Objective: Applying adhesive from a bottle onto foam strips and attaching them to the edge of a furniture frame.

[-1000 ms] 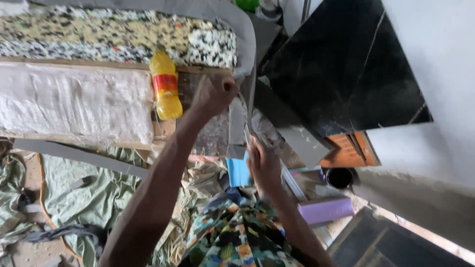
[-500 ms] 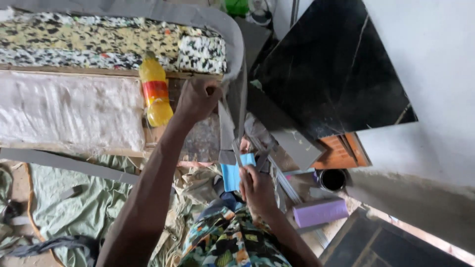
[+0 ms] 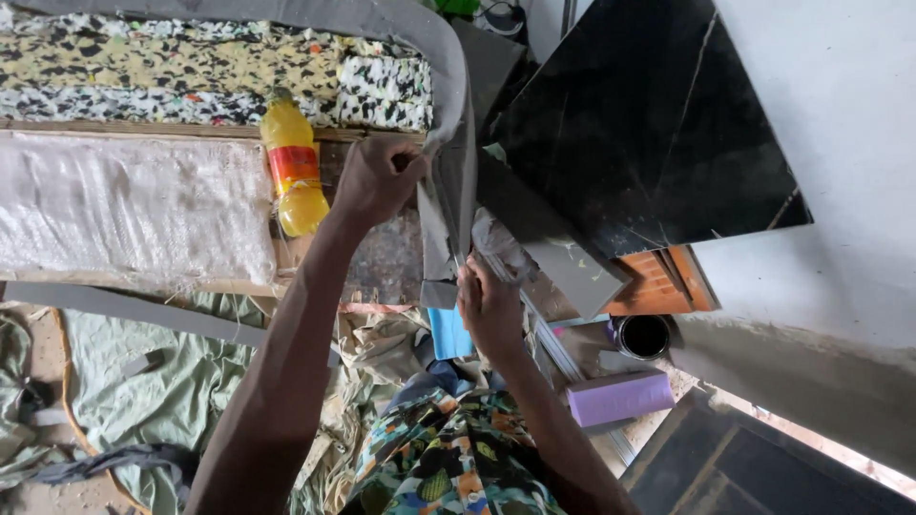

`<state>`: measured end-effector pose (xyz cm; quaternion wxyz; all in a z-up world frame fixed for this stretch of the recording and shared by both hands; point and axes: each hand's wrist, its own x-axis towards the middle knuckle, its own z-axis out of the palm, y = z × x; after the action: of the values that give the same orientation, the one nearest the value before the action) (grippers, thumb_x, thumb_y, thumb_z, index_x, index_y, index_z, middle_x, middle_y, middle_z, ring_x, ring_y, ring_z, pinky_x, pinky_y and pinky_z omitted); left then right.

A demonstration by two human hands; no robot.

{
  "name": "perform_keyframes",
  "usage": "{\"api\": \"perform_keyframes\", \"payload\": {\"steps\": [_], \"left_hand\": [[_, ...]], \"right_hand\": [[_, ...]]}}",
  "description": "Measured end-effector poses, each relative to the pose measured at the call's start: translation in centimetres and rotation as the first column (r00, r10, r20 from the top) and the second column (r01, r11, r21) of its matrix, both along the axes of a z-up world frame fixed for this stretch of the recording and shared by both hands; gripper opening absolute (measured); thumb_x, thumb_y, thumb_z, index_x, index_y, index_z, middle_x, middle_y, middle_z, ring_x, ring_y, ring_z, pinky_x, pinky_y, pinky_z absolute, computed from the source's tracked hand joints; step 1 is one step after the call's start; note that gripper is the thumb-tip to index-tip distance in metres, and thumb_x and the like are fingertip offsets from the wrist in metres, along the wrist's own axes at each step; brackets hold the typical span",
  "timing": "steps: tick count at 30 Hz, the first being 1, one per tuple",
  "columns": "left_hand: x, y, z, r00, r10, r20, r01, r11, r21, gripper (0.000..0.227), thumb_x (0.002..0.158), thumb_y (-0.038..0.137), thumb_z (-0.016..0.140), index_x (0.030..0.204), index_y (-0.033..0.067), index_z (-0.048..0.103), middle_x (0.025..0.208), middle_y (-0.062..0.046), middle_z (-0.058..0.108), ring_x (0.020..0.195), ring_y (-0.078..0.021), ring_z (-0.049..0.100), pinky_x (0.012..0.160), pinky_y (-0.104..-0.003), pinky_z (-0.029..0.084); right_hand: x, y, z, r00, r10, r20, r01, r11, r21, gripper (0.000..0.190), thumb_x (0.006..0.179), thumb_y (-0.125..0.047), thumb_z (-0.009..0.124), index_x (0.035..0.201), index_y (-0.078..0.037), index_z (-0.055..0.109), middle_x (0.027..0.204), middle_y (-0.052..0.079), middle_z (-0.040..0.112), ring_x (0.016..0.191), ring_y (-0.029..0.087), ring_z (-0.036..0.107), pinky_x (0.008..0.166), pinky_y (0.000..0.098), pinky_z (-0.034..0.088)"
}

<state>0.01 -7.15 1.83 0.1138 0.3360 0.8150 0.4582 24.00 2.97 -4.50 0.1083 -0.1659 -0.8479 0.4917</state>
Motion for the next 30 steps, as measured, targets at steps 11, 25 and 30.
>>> {"api": "perform_keyframes", "payload": {"steps": [11,25,30], "left_hand": [[-2.5,2.8,5.0,0.978,0.021,-0.208,-0.013,0.999,0.038,0.028,0.095,0.008,0.069,0.069,0.0151,0.059,0.061,0.002,0.057,0.051,-0.0082,0.044,0.047,-0.028,0.033],[1.9,1.5,-4.3,0.981,0.185,0.062,-0.176,0.976,-0.130,0.012,0.087,0.004,0.067,0.077,0.0068,0.073,0.064,-0.011,0.067,0.058,-0.0329,0.068,0.057,-0.038,0.053],[1.5,0.6,-4.5,0.977,0.208,0.046,-0.198,0.966,-0.167,0.009,0.085,0.011,0.069,0.077,0.0123,0.071,0.067,-0.010,0.067,0.064,-0.0353,0.069,0.059,-0.043,0.052]], "right_hand": [[1.4,0.3,1.6,0.996,0.084,0.036,-0.075,0.977,-0.200,0.036,0.108,-0.032,0.043,0.086,-0.011,0.061,0.043,0.000,0.051,0.033,0.012,0.048,0.043,0.0294,0.041],[4.0,2.0,-2.1,0.986,0.165,0.020,-0.156,0.957,-0.244,0.033,0.110,-0.029,0.048,0.102,-0.004,0.069,0.044,0.001,0.063,0.035,0.011,0.057,0.045,0.0263,0.052],[4.3,1.1,-0.4,0.986,0.137,0.091,-0.104,0.946,-0.306,0.032,0.107,-0.027,0.052,0.096,-0.002,0.070,0.041,0.003,0.061,0.034,0.016,0.059,0.047,0.0285,0.055]]}}
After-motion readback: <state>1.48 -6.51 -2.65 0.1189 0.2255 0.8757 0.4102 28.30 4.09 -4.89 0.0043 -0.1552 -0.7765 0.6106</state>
